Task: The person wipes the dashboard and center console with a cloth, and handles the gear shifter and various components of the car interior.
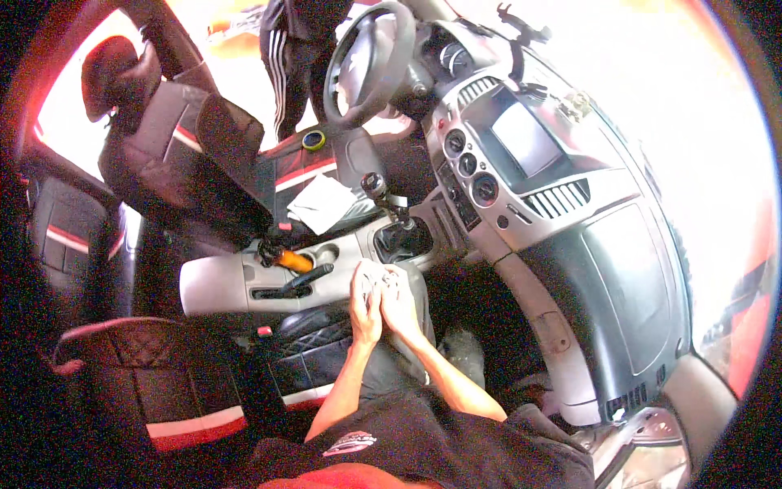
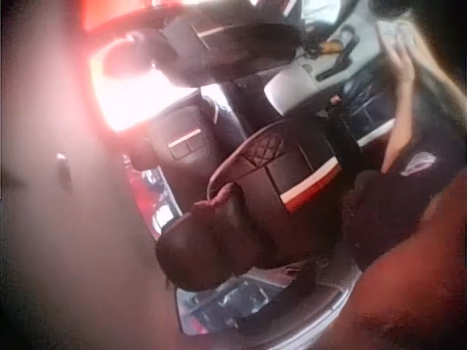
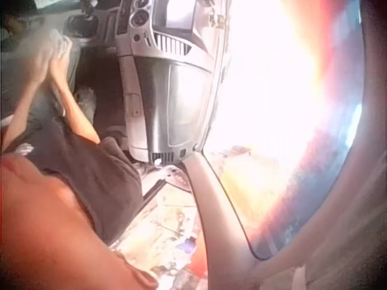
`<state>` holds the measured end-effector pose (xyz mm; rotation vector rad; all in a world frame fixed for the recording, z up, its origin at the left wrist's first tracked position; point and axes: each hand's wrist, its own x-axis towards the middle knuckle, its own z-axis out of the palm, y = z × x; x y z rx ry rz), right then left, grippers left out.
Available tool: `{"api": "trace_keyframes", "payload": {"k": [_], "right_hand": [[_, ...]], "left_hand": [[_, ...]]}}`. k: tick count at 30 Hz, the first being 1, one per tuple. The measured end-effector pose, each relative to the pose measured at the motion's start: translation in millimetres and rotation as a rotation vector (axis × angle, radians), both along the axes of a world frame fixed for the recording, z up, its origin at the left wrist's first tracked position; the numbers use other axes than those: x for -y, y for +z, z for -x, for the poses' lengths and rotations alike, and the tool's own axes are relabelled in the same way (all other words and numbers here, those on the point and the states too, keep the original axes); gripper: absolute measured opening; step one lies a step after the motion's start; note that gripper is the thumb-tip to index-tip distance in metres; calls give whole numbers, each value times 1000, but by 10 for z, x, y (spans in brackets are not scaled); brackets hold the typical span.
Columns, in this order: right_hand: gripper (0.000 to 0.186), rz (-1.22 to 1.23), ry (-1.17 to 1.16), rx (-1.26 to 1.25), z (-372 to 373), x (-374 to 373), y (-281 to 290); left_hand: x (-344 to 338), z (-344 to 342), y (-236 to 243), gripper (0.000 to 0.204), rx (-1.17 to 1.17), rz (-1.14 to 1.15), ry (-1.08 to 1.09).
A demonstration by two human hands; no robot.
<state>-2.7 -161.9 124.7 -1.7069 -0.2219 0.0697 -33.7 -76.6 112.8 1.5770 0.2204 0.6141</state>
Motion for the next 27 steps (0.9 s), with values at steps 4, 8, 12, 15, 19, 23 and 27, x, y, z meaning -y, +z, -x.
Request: {"api": "trace_keyframes", "payload": {"k": [4, 8, 12, 15, 19, 23, 27], "right_hand": [[51, -1, 76, -145, 267, -356, 150], [53, 100, 139, -44, 366, -308, 27], [36, -54, 127, -148, 348, -78, 111], [34, -117, 9, -195, 234, 150, 239], [36, 31, -54, -120, 124, 210, -124], [30, 154, 20, -97, 116, 226, -103], [31, 144, -25, -227, 217, 47, -36]], "left_hand": [[-211, 31, -212, 43, -101, 353, -60], [-449, 148, -330, 41, -263, 403, -71], [-803, 655, -701, 38, -346, 333, 84], [-1160, 1216, -871, 15, -463, -321, 631], [-1848, 1986, -1457, 49, -798, -900, 893], [-1586, 1310, -1092, 51, -1134, -694, 703], [-957, 1098, -633, 52, -236, -703, -247]]}}
